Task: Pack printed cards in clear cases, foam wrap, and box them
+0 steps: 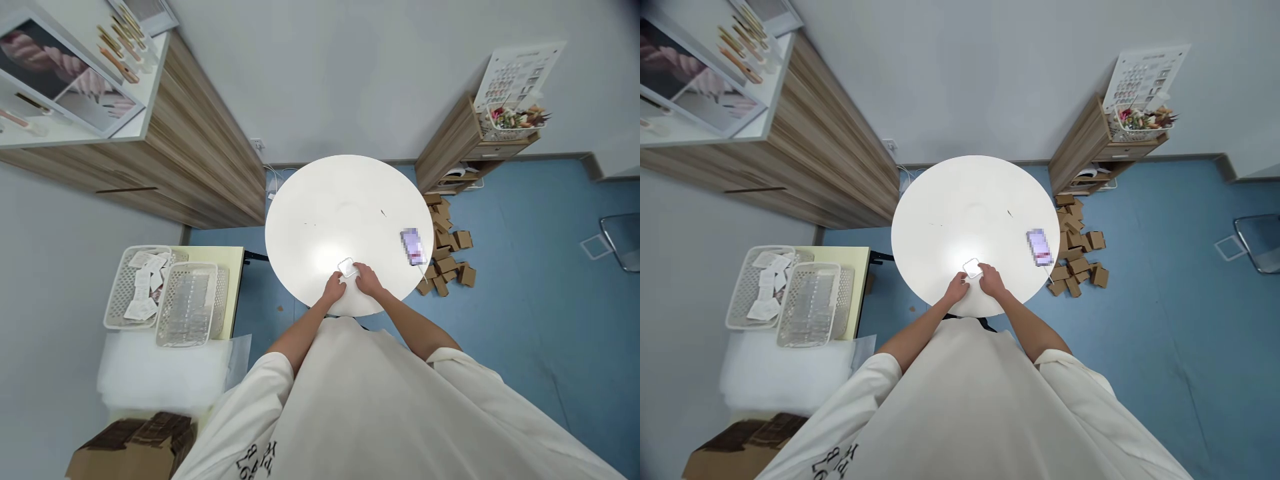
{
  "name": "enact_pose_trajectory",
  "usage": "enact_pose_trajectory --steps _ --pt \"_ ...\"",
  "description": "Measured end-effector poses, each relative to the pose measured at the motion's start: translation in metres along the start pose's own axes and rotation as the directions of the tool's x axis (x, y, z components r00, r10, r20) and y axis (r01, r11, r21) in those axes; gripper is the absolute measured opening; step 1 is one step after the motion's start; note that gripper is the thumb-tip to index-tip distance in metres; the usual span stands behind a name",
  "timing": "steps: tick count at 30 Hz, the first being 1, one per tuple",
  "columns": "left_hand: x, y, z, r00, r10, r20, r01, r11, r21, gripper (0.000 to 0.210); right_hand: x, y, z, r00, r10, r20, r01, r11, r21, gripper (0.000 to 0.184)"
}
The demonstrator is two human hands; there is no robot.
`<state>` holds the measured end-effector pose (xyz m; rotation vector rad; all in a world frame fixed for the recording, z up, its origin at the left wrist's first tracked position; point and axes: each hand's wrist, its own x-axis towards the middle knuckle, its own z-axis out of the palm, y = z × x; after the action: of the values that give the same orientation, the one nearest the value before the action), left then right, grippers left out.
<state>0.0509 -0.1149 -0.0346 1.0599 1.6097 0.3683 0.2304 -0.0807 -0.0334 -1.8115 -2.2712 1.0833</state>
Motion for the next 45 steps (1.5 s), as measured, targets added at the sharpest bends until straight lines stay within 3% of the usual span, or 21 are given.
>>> enact_pose_trajectory --steps 5,8,13,17,31,36,39,45 --pt "0.002 -0.007 0.001 0.999 0.029 -0.033 -0.029 0.999 -0.028 0.055 -0.011 -0.01 0.015 0.999 0.024 0.033 -0.024 1.0 -0.005 0.057" --pt "-0.001 -0.01 -0.007 0.992 0.063 -0.108 -0.064 0.998 -0.001 0.054 -0.015 -0.018 0.018 1.0 0.018 0.005 -0.018 1.0 0.0 0.052" --pt "0.001 -0.004 -0.021 0.967 0.141 -0.212 -0.139 0.99 0.026 0.035 -0.007 -0.03 0.006 0.997 0.028 -0.075 -0.026 0.999 0.019 0.038" --pt "0.008 0.006 -0.028 0.96 0.129 -0.25 -0.124 0.992 0.037 0.029 0.003 -0.037 -0.008 0.997 0.023 -0.076 -0.019 0.998 0.053 0.036" --pt "0.014 0.016 -0.037 0.975 0.08 -0.209 -0.078 0.997 0.018 0.035 0.021 -0.044 -0.027 0.996 -0.021 0.083 0.028 0.996 -0.082 0.03" --pt "0.013 0.016 -0.041 0.982 0.062 -0.18 -0.068 0.997 -0.03 0.034 0.023 -0.043 -0.031 0.98 -0.025 0.196 0.065 0.978 -0.197 0.013" --pt "0.013 0.015 -0.041 0.981 0.049 -0.187 -0.06 0.997 -0.054 0.033 0.023 -0.044 -0.026 0.981 -0.035 0.188 0.078 0.971 -0.225 0.007" --pt "0.015 0.008 -0.032 0.981 0.013 -0.192 -0.037 0.992 -0.119 0.043 0.023 -0.048 -0.018 0.989 -0.03 0.145 0.072 0.953 -0.294 0.018"
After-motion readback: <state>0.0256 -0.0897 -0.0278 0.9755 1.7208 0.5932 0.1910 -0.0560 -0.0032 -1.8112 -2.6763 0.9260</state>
